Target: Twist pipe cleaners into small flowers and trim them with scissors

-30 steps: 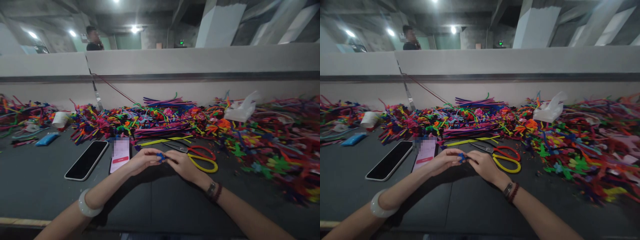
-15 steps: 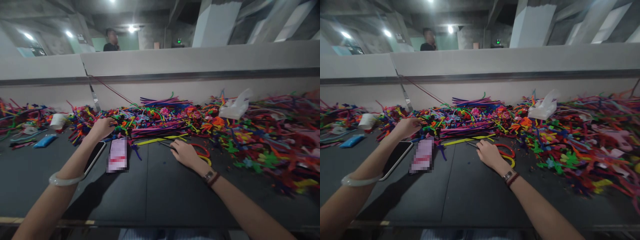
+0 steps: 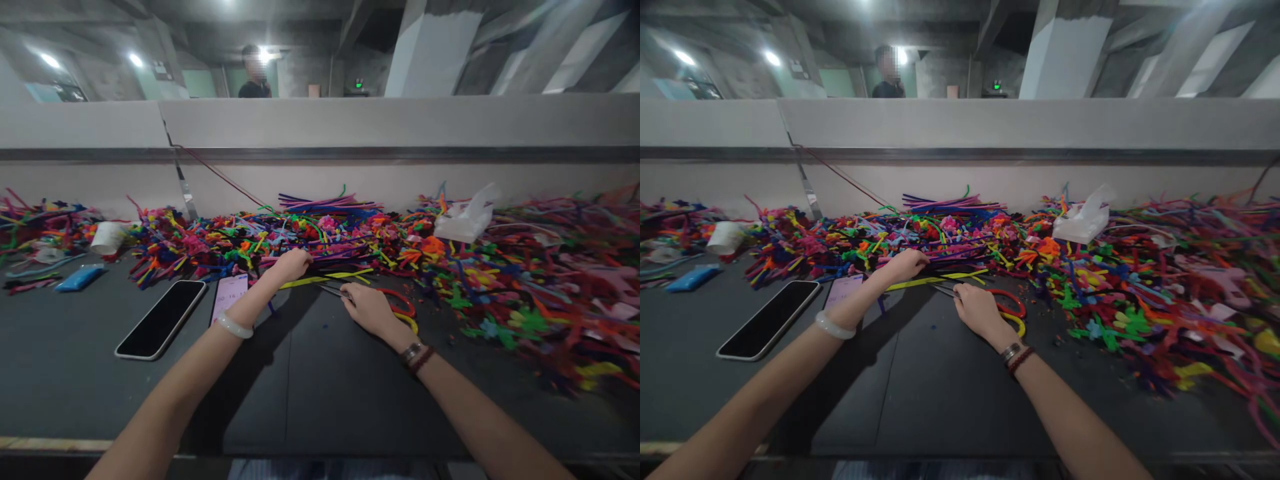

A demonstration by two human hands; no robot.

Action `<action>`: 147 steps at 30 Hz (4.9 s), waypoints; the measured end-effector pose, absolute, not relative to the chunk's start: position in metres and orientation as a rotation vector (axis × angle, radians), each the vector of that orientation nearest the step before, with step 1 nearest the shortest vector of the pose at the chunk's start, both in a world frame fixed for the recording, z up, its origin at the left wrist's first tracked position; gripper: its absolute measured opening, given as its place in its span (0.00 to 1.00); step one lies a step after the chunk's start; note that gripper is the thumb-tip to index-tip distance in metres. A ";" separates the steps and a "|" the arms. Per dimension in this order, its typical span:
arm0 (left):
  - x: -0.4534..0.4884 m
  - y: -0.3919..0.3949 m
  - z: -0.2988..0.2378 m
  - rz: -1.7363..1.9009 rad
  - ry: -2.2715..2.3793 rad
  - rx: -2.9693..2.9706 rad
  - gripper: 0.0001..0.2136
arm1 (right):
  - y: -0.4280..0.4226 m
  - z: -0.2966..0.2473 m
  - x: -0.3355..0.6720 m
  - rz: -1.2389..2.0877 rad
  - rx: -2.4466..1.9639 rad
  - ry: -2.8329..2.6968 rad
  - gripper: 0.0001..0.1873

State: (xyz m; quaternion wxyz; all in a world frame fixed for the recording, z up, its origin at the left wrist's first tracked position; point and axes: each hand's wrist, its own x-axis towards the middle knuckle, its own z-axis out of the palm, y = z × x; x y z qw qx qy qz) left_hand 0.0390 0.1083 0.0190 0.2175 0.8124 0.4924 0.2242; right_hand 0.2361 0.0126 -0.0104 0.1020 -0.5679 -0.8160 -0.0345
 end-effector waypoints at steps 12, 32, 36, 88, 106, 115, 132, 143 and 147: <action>0.047 0.125 0.010 0.425 1.533 2.496 0.08 | 0.011 -0.006 0.235 -0.013 -1.697 -2.397 0.13; 0.048 0.139 0.026 0.376 1.300 2.626 0.19 | 0.013 -0.008 0.235 0.055 -1.688 -2.398 0.12; 0.052 0.136 0.022 0.437 1.400 2.622 0.17 | 0.013 -0.008 0.235 0.060 -1.700 -2.397 0.12; 0.071 -0.033 0.014 0.376 0.675 0.984 0.11 | 0.010 0.008 0.246 1.780 -0.692 -1.147 0.13; 0.067 -0.022 -0.006 0.670 0.721 1.089 0.15 | 0.007 0.002 0.233 1.954 -0.796 -1.429 0.09; 0.065 -0.025 -0.004 0.446 0.729 1.178 0.15 | 0.010 0.005 0.232 1.822 -0.789 -1.121 0.09; 0.062 -0.024 -0.004 0.445 0.715 1.177 0.13 | 0.005 0.006 0.231 1.768 -1.012 -1.642 0.11; 0.061 -0.024 -0.007 0.416 0.732 1.193 0.13 | 0.033 0.004 0.256 1.435 -1.009 -0.941 0.18; 0.061 -0.023 -0.006 0.425 0.736 1.189 0.14 | 0.016 0.008 0.244 1.735 -0.948 -1.346 0.17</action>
